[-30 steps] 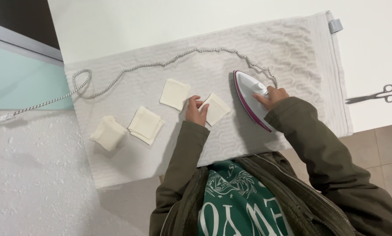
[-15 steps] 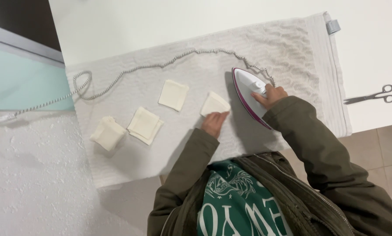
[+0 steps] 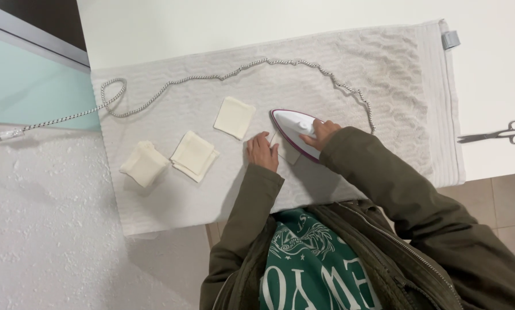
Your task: Ironing small squares of white fabric on an ironing board.
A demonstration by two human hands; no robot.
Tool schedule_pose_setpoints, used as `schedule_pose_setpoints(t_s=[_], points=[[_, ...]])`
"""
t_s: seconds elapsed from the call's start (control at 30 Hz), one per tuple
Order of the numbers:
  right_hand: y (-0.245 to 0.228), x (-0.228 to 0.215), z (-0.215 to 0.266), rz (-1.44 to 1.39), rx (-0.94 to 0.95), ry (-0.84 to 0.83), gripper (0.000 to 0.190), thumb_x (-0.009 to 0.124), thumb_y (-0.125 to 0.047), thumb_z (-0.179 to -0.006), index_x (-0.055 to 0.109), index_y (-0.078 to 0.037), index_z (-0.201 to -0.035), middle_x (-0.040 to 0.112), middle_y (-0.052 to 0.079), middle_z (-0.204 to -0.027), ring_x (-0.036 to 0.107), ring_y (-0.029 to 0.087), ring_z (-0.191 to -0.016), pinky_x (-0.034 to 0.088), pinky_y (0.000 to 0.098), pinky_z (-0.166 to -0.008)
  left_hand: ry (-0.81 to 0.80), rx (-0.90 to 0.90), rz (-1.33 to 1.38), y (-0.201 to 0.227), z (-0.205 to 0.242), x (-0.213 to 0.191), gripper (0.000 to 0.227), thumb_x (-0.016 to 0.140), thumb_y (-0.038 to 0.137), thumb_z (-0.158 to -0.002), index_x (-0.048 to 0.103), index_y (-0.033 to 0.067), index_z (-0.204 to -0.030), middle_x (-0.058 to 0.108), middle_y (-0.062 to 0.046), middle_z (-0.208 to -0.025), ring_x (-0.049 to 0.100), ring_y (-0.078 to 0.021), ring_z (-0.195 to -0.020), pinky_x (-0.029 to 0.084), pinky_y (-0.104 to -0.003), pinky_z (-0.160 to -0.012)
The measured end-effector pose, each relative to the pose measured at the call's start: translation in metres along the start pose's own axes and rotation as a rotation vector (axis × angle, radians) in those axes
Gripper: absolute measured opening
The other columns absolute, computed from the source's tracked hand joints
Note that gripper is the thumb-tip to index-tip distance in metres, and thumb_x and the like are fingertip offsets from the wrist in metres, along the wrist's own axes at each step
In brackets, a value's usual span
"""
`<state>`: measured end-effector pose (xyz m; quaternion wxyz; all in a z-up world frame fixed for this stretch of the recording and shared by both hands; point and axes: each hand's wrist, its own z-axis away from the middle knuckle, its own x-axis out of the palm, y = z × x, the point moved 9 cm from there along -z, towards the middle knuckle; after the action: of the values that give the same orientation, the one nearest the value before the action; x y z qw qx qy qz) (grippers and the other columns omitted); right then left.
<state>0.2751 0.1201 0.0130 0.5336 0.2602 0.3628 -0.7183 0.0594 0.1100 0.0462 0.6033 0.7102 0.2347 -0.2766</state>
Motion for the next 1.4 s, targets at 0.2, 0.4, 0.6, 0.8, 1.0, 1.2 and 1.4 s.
schedule_pose_setpoints(t_s=[0.2,0.4,0.6,0.8,1.0,1.2,1.4], points=[[-0.02,-0.007,0.003,0.01,0.009,-0.038,0.067,0.059,-0.06,-0.095,0.061,0.0,-0.125,0.072,0.028,-0.101,0.075,0.04,-0.088,0.061,0.0505,-0.077,0.056,0.017,0.081,-0.021,0.009,0.004,0.041,0.075,0.002,-0.087,0.057,0.0046,-0.123,0.059,-0.009,-0.091,0.057,-0.0333,-0.095,0.046,-0.049,-0.088],[-0.019,0.01,0.009,0.02,0.015,-0.107,0.067,0.055,-0.06,-0.098,0.059,0.0,-0.127,0.07,0.027,-0.104,0.076,0.037,-0.086,0.063,0.049,-0.072,0.116,-0.18,0.448,-0.065,0.02,0.007,0.033,0.067,-0.002,-0.091,0.056,0.0017,-0.122,0.057,-0.008,-0.092,0.058,-0.0204,-0.076,0.052,-0.034,-0.067],[-0.036,0.011,0.008,0.063,-0.061,-0.017,0.064,0.056,-0.061,-0.096,0.061,-0.001,-0.12,0.07,0.026,-0.098,0.074,0.039,-0.081,0.062,0.0522,-0.068,0.192,-0.241,0.496,-0.067,0.025,-0.014,0.017,0.068,0.004,-0.098,0.062,0.0027,-0.114,0.066,-0.007,-0.095,0.064,-0.0169,-0.083,0.055,-0.03,-0.075],[-0.045,0.013,0.012,0.062,-0.042,-0.025,0.065,0.058,-0.062,-0.095,0.063,-0.001,-0.116,0.072,0.026,-0.097,0.074,0.039,-0.084,0.06,0.0523,-0.073,0.298,-0.16,0.489,-0.055,0.028,-0.029,0.01,0.065,0.003,-0.099,0.062,0.0023,-0.109,0.064,-0.01,-0.1,0.065,-0.0185,-0.087,0.056,-0.03,-0.078],[-0.04,0.024,0.008,0.036,-0.065,-0.005,0.065,0.06,-0.06,-0.093,0.063,0.001,-0.114,0.072,0.026,-0.095,0.075,0.039,-0.081,0.061,0.052,-0.071,0.275,-0.214,0.496,-0.06,0.028,-0.026,0.014,0.061,-0.002,-0.096,0.062,0.0014,-0.11,0.061,-0.011,-0.102,0.064,-0.0173,-0.088,0.056,-0.03,-0.074],[-0.041,0.022,0.019,0.028,-0.036,-0.003,0.064,0.059,-0.06,-0.094,0.063,0.0,-0.117,0.072,0.026,-0.096,0.074,0.041,-0.083,0.061,0.0525,-0.072,0.26,-0.235,0.607,-0.058,0.025,-0.025,0.014,0.058,-0.003,-0.1,0.059,0.0015,-0.113,0.059,-0.01,-0.107,0.065,-0.0173,-0.09,0.057,-0.03,-0.077],[-0.051,0.017,0.024,0.029,-0.035,0.038,0.066,0.059,-0.061,-0.094,0.063,0.0,-0.118,0.071,0.028,-0.099,0.073,0.043,-0.085,0.059,0.0544,-0.073,0.251,-0.201,0.559,-0.06,0.026,-0.024,0.016,0.059,-0.002,-0.1,0.059,0.0012,-0.115,0.06,-0.012,-0.108,0.065,-0.0195,-0.092,0.056,-0.032,-0.08]])
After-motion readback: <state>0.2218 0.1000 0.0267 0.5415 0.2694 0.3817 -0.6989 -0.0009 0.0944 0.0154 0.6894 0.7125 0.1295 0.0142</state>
